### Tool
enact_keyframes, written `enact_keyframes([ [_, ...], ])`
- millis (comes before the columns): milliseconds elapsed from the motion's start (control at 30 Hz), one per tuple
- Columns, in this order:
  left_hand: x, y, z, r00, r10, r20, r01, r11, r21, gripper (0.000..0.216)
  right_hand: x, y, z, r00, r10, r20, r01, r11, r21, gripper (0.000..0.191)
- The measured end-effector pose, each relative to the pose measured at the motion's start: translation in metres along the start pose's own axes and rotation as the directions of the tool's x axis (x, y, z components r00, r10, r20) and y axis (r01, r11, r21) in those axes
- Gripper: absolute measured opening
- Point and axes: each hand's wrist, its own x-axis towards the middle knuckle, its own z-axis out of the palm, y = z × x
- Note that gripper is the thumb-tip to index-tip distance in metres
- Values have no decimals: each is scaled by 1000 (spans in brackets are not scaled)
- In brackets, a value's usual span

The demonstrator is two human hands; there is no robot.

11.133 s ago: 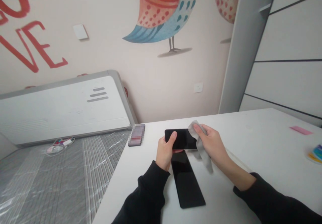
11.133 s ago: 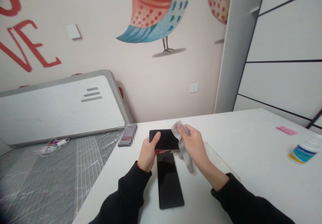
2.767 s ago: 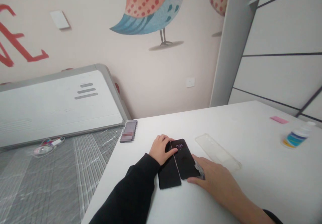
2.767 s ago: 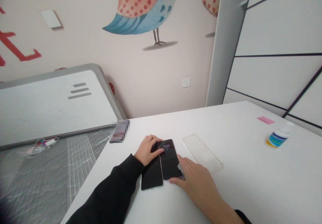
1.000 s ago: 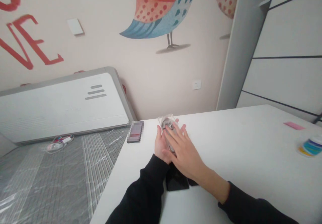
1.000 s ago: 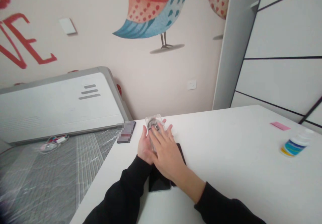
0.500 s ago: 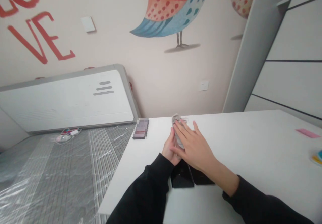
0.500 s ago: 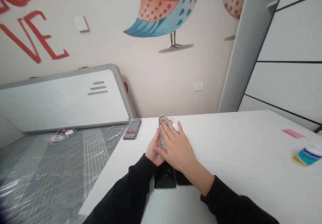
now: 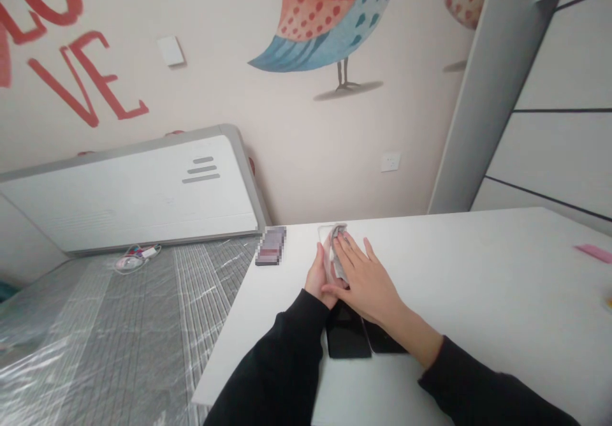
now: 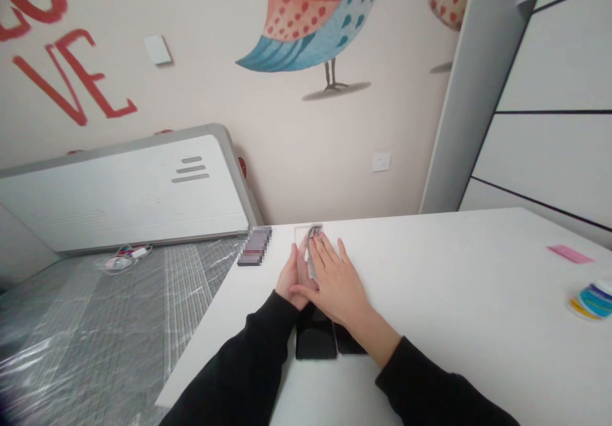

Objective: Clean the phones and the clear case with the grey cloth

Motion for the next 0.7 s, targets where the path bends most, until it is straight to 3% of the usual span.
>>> enact_keyframes([
  [200,3,18,-11,1000,-21,-22,22,997,72,63,-17,-4,-7,957,-280,69,268,953,144,100],
  [300,4,13,-11,995,-99,25,96,990,99,64,-16,4,-8,984,-172,39,166,979,119,81],
  [367,5,9,-11,990,-134,40,129,985,110,63,-14,9,-8,995,-104,11,102,991,91,81],
  [467,7,10,-16,989,-143,46,136,983,127,62,-16,13,-6,979,-204,24,199,969,144,91],
  [533,9,13,-22,985,-164,49,155,977,144,60,-18,18,-7,957,-286,47,274,945,180,83],
  [633,12,14,-30,973,-226,51,214,961,175,57,-18,27,-8,983,-179,29,174,978,113,66],
  [700,13,14,-32,963,-266,52,252,948,195,57,-19,32,-7,990,-144,14,142,985,102,70],
])
